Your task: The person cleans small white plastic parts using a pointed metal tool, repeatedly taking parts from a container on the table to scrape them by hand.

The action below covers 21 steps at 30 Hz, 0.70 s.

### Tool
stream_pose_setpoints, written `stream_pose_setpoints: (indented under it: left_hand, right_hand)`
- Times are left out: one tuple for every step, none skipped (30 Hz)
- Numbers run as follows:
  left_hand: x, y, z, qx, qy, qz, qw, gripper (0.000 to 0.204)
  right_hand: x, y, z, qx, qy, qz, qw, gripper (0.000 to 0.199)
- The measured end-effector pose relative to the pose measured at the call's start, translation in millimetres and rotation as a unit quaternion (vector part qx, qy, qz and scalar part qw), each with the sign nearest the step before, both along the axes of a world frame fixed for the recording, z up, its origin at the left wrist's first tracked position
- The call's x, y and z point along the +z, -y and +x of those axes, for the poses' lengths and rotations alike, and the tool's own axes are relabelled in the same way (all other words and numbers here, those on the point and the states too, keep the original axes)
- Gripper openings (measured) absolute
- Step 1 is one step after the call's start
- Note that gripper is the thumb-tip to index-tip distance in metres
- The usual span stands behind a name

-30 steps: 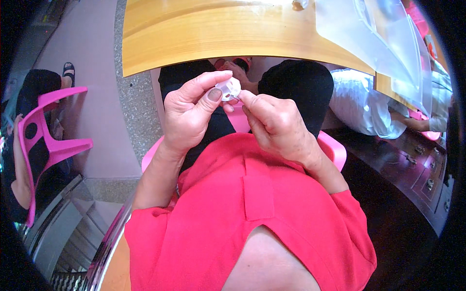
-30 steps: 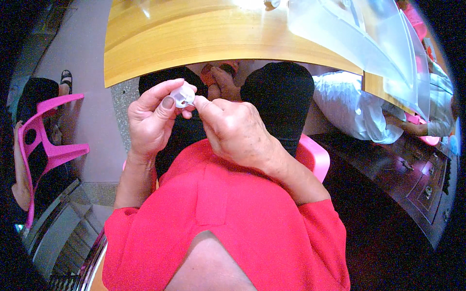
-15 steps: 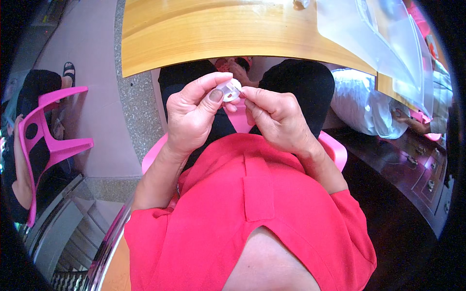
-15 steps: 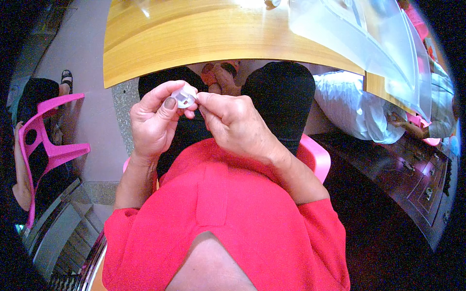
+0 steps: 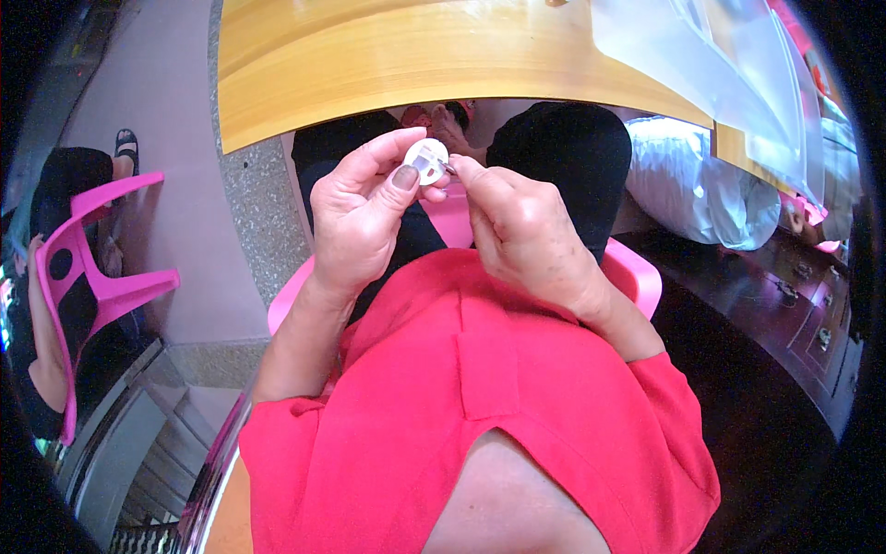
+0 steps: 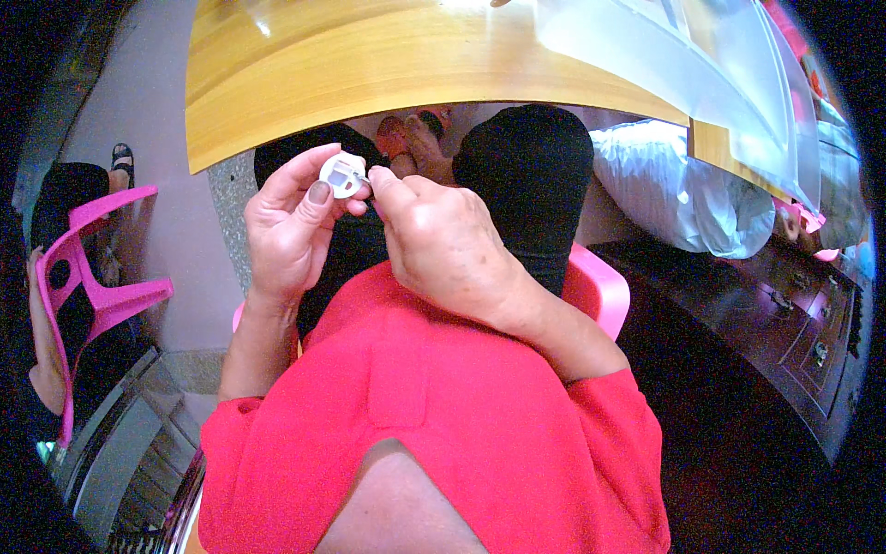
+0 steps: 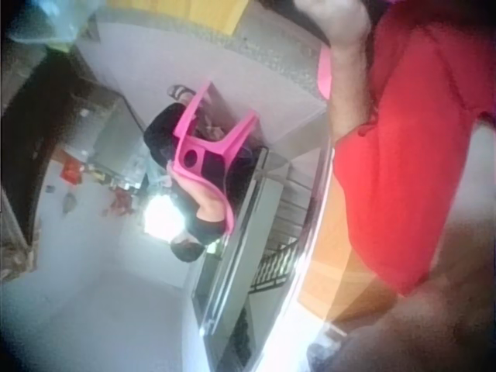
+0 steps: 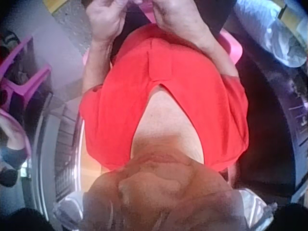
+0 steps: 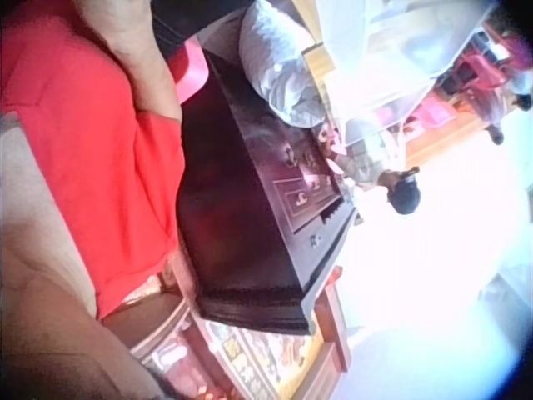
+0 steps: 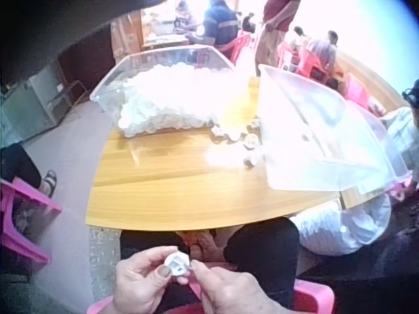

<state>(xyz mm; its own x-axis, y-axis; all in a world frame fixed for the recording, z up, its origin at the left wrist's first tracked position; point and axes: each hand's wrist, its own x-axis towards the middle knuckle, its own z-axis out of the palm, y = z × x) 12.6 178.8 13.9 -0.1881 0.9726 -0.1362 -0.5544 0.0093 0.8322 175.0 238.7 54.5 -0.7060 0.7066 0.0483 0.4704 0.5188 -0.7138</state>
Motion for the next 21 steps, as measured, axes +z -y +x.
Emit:
stream_pose_setpoints:
  left_hand:
    - [-1, 0, 0, -0.001, -0.001, 0.004, 1.000, 0.030]
    - [-1, 0, 0, -0.001, -0.002, 0.008, 1.000, 0.030]
    - [-1, 0, 0, -0.002, -0.002, 0.008, 1.000, 0.030]
    - [0, 0, 1, -0.001, -0.002, 0.005, 1.000, 0.030]
    - [1, -1, 1, 0.000, -0.001, 0.002, 1.000, 0.030]
    - [1, 0, 1, 0.000, -0.001, 0.002, 1.000, 0.030]
    - [0, 0, 2, -0.001, -0.008, 0.001, 1.000, 0.029]
    - [0, 0, 2, -0.001, -0.014, 0.000, 1.000, 0.029]
    - [0, 0, 1, -0.001, -0.014, -0.001, 1.000, 0.029]
    - [0, 1, 1, -0.006, -0.041, 0.001, 0.999, 0.029]
    - [0, 1, 1, -0.010, -0.067, 0.003, 0.998, 0.029]
    - [0, 1, 1, -0.010, -0.067, 0.003, 0.998, 0.029]
    - [0, 1, 2, -0.008, -0.086, 0.013, 0.996, 0.028]
    - [0, 1, 3, -0.006, -0.106, 0.023, 0.994, 0.028]
    - [0, 1, 4, -0.005, -0.106, 0.023, 0.994, 0.028]
    - [1, 2, 4, -0.002, -0.126, 0.030, 0.992, 0.027]
    - [1, 2, 4, 0.002, -0.146, 0.037, 0.989, 0.026]
    - [1, 2, 4, 0.002, -0.146, 0.037, 0.989, 0.026]
    - [2, 2, 4, 0.002, -0.161, 0.041, 0.986, 0.025]
    - [2, 2, 4, 0.003, -0.176, 0.045, 0.983, 0.025]
    - [2, 2, 3, 0.002, -0.176, 0.045, 0.983, 0.025]
  right_hand:
    - [1, 0, 0, 0.000, 0.000, 0.000, 1.000, 0.037]
    - [2, -1, -1, 0.001, 0.009, -0.009, 1.000, 0.037]
    - [3, -1, -1, 0.001, 0.018, -0.017, 1.000, 0.036]
    - [3, -1, -1, 0.000, 0.018, -0.017, 1.000, 0.036]
    - [2, -1, -1, 0.003, 0.021, -0.015, 1.000, 0.036]
    - [2, -1, -1, 0.005, 0.023, -0.013, 1.000, 0.036]
    - [1, -1, -1, 0.005, 0.023, -0.013, 1.000, 0.036]
    - [1, -1, -1, 0.008, 0.022, -0.007, 1.000, 0.036]
    - [1, -1, -1, 0.010, 0.020, -0.001, 1.000, 0.036]
    - [0, -1, -1, 0.010, 0.020, -0.001, 1.000, 0.036]
    - [0, -2, -1, 0.015, 0.019, 0.000, 1.000, 0.035]
    - [-1, -2, -1, 0.021, 0.019, 0.002, 1.000, 0.035]
    - [-1, -2, -2, 0.021, 0.019, 0.002, 1.000, 0.035]
    - [-1, -3, -3, 0.025, 0.038, 0.011, 0.999, 0.025]
    - [0, -3, -4, 0.030, 0.056, 0.019, 0.998, 0.015]
    - [1, -4, -4, 0.031, 0.056, 0.019, 0.998, 0.015]
    - [2, -4, -5, 0.038, 0.074, 0.021, 0.996, 0.021]
    - [4, -5, -5, 0.046, 0.091, 0.023, 0.995, 0.027]
    - [5, -6, -5, 0.046, 0.091, 0.023, 0.995, 0.027]
    - [7, -8, -5, 0.066, 0.107, 0.024, 0.992, 0.021]
    - [8, -10, -5, 0.085, 0.123, 0.025, 0.988, 0.017]
